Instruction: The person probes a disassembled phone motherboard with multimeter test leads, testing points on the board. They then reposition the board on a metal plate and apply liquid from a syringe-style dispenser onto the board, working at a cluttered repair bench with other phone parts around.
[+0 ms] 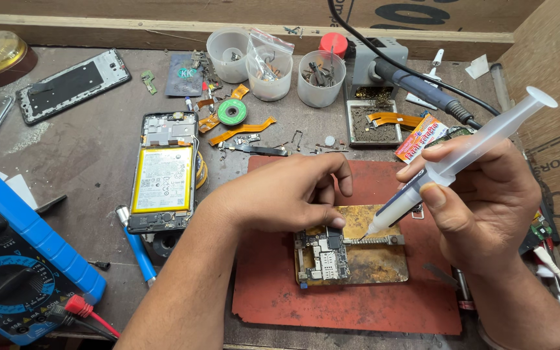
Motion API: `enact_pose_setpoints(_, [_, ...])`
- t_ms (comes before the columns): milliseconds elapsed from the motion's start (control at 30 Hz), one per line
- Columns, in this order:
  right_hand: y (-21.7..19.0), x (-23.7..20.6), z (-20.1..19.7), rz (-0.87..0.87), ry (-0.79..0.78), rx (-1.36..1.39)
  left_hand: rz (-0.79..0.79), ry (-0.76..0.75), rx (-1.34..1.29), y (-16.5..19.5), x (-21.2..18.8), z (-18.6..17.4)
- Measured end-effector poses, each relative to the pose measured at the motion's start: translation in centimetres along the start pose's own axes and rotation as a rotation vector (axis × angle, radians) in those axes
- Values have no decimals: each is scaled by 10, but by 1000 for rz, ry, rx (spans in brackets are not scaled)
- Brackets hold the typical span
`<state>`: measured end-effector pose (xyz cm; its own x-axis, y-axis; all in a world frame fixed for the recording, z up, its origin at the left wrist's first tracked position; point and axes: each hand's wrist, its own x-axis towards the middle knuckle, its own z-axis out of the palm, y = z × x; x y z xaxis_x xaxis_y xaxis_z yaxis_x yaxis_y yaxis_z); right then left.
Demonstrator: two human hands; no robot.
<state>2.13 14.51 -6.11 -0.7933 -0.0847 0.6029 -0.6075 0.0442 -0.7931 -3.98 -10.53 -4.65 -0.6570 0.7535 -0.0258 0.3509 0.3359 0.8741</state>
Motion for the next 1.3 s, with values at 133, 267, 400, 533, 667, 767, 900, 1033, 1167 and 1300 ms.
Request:
enact_pose_setpoints(133, [-1, -2, 0, 7, -1, 13, -22, -18, 14, 6, -2, -1])
enact_pose_setpoints(267, [-1, -1, 0, 27, 18, 13, -65, -50, 57, 12, -1, -2])
enact_pose_setpoints(400, [-1, -2, 1, 29, 21, 13, -78, -49, -71, 10, -2, 0])
enact_pose_setpoints(533, [-1, -3, 2, 7, 14, 14, -24, -18, -29, 1, 0, 0])
enact_pose_setpoints(667, [-5, -1, 4, -20, 7, 4, 61, 60, -23, -2, 0, 1])
enact_pose_setpoints(767, [-7, 4, 7, -91, -23, -23, 152, 114, -113, 1, 0, 1])
enact_pose_setpoints(900, [-12, 3, 9, -88, -37, 7, 243, 77, -289, 7, -4, 6])
enact_pose_setpoints(1033, [-16, -3, 9, -52, -56, 20, 347, 131, -65, 12, -4, 7])
enact_pose_setpoints(1167, [-25, -3, 11, -115, -109, 1, 398, 122, -22, 17, -8, 9])
enact_pose_setpoints(1300, [-42, -1, 17, -86, -67, 6, 385, 111, -69, 21, -12, 11])
